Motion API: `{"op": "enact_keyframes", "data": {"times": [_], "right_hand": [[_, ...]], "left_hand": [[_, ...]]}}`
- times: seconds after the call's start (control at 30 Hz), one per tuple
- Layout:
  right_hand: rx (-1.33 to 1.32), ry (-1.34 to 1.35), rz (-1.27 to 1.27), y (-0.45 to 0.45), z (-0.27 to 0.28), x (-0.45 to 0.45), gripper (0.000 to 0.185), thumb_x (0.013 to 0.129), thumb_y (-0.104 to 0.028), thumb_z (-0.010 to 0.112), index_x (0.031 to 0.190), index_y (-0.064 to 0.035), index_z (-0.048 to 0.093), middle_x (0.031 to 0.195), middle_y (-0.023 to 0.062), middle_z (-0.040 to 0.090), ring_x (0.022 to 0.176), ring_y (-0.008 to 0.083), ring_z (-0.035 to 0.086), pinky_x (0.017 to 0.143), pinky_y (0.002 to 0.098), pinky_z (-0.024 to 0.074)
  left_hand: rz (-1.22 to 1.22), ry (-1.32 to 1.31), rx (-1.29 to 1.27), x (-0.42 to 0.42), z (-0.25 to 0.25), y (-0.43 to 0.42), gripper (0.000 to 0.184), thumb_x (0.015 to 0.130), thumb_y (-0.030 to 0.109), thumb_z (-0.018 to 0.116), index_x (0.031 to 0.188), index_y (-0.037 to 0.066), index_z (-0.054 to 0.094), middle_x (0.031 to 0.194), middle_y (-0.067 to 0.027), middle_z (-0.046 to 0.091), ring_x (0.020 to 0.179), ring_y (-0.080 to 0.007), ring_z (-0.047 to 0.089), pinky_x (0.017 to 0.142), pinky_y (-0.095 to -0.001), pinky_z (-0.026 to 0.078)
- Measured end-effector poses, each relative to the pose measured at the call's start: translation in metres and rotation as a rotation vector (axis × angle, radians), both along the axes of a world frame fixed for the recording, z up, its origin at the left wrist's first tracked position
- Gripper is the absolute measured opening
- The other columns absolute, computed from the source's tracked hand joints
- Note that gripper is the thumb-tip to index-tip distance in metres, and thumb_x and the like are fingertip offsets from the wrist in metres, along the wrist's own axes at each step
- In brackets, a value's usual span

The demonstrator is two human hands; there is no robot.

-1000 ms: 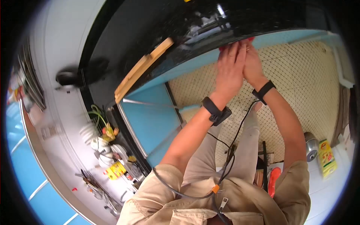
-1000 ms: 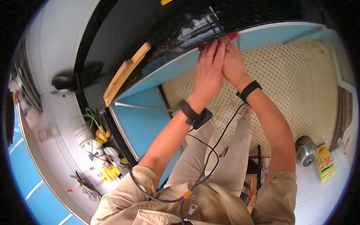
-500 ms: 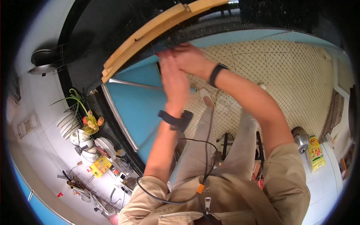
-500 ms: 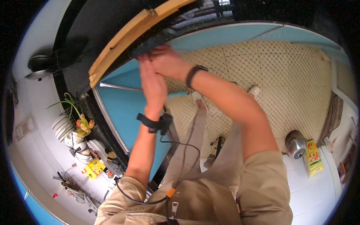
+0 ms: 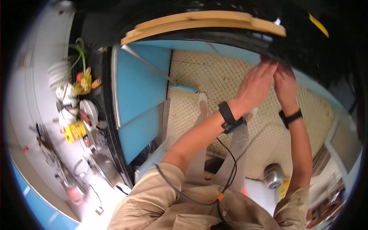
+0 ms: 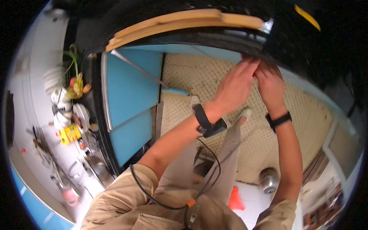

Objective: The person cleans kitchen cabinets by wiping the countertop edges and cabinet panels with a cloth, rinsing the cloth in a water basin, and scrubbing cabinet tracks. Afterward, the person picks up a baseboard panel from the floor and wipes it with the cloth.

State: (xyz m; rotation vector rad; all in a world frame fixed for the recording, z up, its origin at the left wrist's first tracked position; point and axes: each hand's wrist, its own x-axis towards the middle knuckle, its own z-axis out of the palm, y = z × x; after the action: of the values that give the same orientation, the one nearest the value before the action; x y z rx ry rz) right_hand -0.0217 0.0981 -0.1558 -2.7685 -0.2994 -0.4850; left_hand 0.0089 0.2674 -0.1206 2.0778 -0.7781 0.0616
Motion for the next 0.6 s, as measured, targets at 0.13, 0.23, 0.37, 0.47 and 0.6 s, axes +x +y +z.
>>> {"op": "enact_keyframes", "data": {"times": [0.13,0.23,0.37,0.47,0.6], "right_hand": [[0.27,-0.038,-0.165,0.053,0.007,0.004,0.033,0.087,-0.004,0.059,0.12,-0.0038,0.064,0.119,0.015,0.065,0.112,0.0326,0.06,0.099,0.0396,0.0449],[0.653,-0.104,-0.348,0.113,-0.008,0.022,0.028,0.092,-0.003,0.056,0.119,-0.0018,0.062,0.117,0.0173,0.065,0.109,0.0327,0.06,0.098,0.0378,0.0442],[0.814,-0.2,-0.308,0.202,-0.031,0.064,0.025,0.091,-0.005,0.058,0.115,0.0002,0.063,0.119,0.0134,0.065,0.104,0.0258,0.062,0.097,0.0347,0.0449],[0.463,-0.257,-0.168,0.273,-0.026,0.11,0.033,0.087,0.0,0.059,0.12,-0.0021,0.063,0.122,0.0125,0.065,0.109,0.027,0.063,0.098,0.0376,0.0457],[0.125,-0.294,-0.048,0.332,-0.019,0.15,0.05,0.081,0.008,0.059,0.128,-0.0065,0.062,0.128,0.0102,0.064,0.119,0.0285,0.06,0.1,0.0414,0.0463]], "left_hand": [[0.472,0.176,-0.084,0.025,-0.017,0.091,0.032,0.089,0.004,0.051,0.12,-0.001,0.055,0.117,-0.0211,0.058,0.108,-0.039,0.056,0.093,-0.0448,0.046],[0.825,0.038,0.148,0.058,-0.041,0.202,0.028,0.091,0.006,0.054,0.118,0.0,0.056,0.111,-0.0167,0.062,0.1,-0.0338,0.062,0.089,-0.0407,0.048],[1.026,0.056,0.115,0.101,-0.077,0.33,0.028,0.092,0.008,0.056,0.118,-0.003,0.055,0.11,-0.0183,0.063,0.098,-0.0317,0.064,0.089,-0.0397,0.05],[1.059,0.17,0.042,0.121,-0.086,0.38,0.032,0.089,0.006,0.055,0.119,-0.003,0.053,0.111,-0.0218,0.06,0.105,-0.0375,0.058,0.091,-0.0442,0.047],[1.124,0.187,0.118,0.154,-0.096,0.417,0.037,0.088,0.009,0.059,0.122,-0.004,0.052,0.115,-0.024,0.059,0.108,-0.0402,0.057,0.093,-0.0453,0.047]]}}
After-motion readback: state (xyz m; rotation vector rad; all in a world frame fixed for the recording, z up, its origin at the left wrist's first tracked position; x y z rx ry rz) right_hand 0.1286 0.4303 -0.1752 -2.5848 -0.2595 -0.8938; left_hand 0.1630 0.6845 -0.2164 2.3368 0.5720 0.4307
